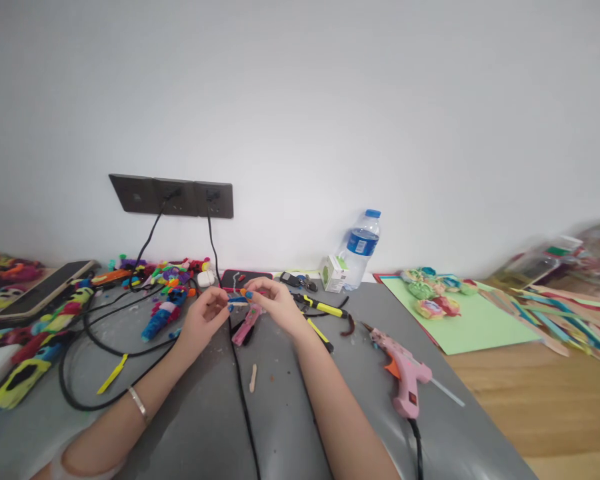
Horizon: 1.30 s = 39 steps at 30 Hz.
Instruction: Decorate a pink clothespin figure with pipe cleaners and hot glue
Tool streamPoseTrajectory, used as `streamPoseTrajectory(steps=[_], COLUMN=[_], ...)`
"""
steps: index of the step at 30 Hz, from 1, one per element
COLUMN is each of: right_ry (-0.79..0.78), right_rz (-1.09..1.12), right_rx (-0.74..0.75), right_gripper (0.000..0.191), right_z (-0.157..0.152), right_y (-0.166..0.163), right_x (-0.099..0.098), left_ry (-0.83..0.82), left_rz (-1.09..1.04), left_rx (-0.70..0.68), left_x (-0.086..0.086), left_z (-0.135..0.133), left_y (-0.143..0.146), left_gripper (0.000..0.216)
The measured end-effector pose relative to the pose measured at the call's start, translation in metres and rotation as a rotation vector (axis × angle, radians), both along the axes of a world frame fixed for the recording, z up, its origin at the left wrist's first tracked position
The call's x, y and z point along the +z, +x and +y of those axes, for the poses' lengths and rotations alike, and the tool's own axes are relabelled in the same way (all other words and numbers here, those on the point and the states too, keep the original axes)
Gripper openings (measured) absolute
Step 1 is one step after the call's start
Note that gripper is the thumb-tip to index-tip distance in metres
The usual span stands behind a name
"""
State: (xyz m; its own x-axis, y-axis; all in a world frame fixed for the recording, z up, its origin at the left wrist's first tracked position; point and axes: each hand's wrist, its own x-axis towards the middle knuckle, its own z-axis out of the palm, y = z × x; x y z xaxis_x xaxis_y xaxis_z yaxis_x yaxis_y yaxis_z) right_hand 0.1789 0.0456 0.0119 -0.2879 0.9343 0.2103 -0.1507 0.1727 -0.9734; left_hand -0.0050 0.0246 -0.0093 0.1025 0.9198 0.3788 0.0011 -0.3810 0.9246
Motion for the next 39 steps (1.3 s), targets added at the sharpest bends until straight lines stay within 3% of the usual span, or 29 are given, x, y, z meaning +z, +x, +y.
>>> streamPoseTrajectory(steps=[5, 8, 14, 17, 20, 23, 28, 30, 36, 39], right_ry=[-0.054, -0.113, -0.199, -0.161, -0.116, 0.045, 0.109, 0.134, 0.078, 0.065], right_rz=[0.050, -0.111, -0.643, -0.853, -1.044, -1.182, -1.215, -1.278, -1.558, -1.538], right_rx=[-0.104, -0.117, 0.199, 0.220, 0.067, -0.064, 0.261, 0.319, 0.256, 0.183], right_gripper=[0.032, 0.032, 0.013, 0.008, 0.013, 0.015, 0.021, 0.024, 0.021, 0.014], right_z=[0.005, 0.003, -0.009, -0.014, -0.022, -0.034, -0.063, -0.070, -0.074, -0.070], right_y=[0.006, 0.018, 0.047, 0.049, 0.040, 0.027, 0.002, -0.007, -0.029, -0.026], right_x=[-0.002, 0.003, 0.016, 0.018, 0.023, 0.035, 0.047, 0.046, 0.045, 0.044], left_ry=[-0.022, -0.055, -0.070, -0.069, -0.069, -0.070, -0.077, -0.074, -0.077, -0.076], left_rz=[-0.050, -0.075, -0.093, -0.078, -0.075, -0.072, -0.072, -0.077, -0.080, -0.076], left_rx=[0.072, 0.105, 0.148, 0.142, 0.139, 0.147, 0.139, 0.144, 0.142, 0.140], left_x=[-0.002, -0.002, -0.001, -0.001, -0.002, -0.001, 0.000, 0.000, -0.003, -0.003], left_z=[0.004, 0.005, 0.006, 0.005, 0.005, 0.005, 0.005, 0.005, 0.006, 0.006], left_y=[-0.003, -0.005, -0.006, -0.006, -0.006, -0.006, -0.006, -0.006, -0.007, -0.007], left_gripper=[0.015, 0.017, 0.017, 0.017, 0.017, 0.017, 0.019, 0.020, 0.019, 0.018])
